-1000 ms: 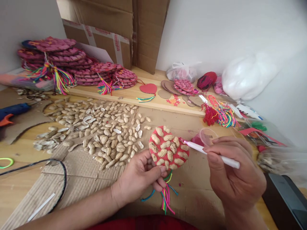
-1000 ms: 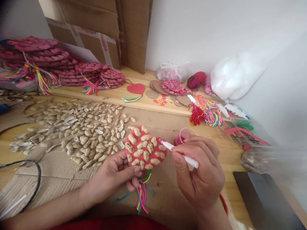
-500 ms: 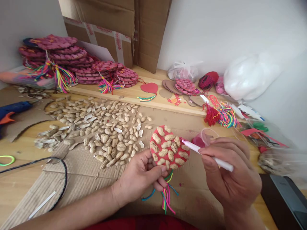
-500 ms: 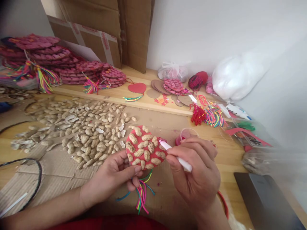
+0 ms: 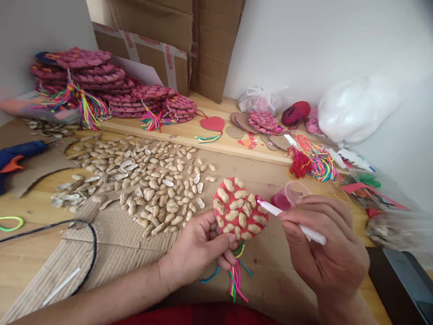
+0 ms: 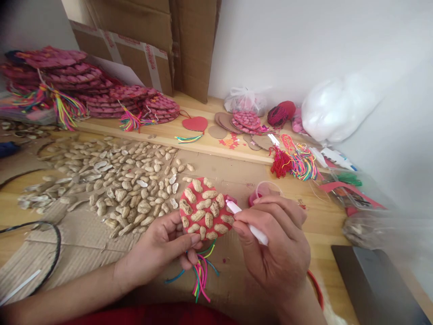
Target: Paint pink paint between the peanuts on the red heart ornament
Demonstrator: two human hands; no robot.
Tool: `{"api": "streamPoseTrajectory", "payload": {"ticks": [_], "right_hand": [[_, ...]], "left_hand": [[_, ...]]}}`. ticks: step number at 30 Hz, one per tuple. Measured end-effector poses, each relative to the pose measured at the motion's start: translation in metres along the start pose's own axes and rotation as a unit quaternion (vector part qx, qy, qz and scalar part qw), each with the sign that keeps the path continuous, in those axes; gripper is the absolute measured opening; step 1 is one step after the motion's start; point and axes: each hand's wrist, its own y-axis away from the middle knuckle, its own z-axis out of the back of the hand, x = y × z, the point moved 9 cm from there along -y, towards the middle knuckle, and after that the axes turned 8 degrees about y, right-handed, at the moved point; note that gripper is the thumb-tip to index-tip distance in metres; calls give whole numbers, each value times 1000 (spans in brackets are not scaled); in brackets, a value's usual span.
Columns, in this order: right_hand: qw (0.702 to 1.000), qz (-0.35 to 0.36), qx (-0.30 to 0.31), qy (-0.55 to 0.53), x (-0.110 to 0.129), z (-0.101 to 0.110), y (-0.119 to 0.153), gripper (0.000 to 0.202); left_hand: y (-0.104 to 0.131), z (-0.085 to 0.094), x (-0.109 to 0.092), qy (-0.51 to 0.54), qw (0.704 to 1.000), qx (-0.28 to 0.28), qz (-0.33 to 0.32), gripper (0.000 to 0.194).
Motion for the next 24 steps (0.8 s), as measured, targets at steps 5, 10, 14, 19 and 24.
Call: {"api": "streamPoseTrajectory", "payload": {"ticks": [5,10,14,19,24], "right_hand": [[1000,-7,-14,-1,-2,4,1,8],[1000,3,-9,-4,-1,2,1,10],[1000,-1,-1,-3,0,1,0,9],[1000,-1,-9,-4,-1,4,1,10],[1000,8,-1,-2,0,2,1,11]], "left_hand": [[0,0,0,-4,1000,1,2,36],[0,-1,1,-10,1000,6,0,35],[0,-1,-2,-10,1000,10,-9,33],[0,1,-2,-7,1000,7,-6,33],[1,1,-2,-6,1000,4,-4,31]]}}
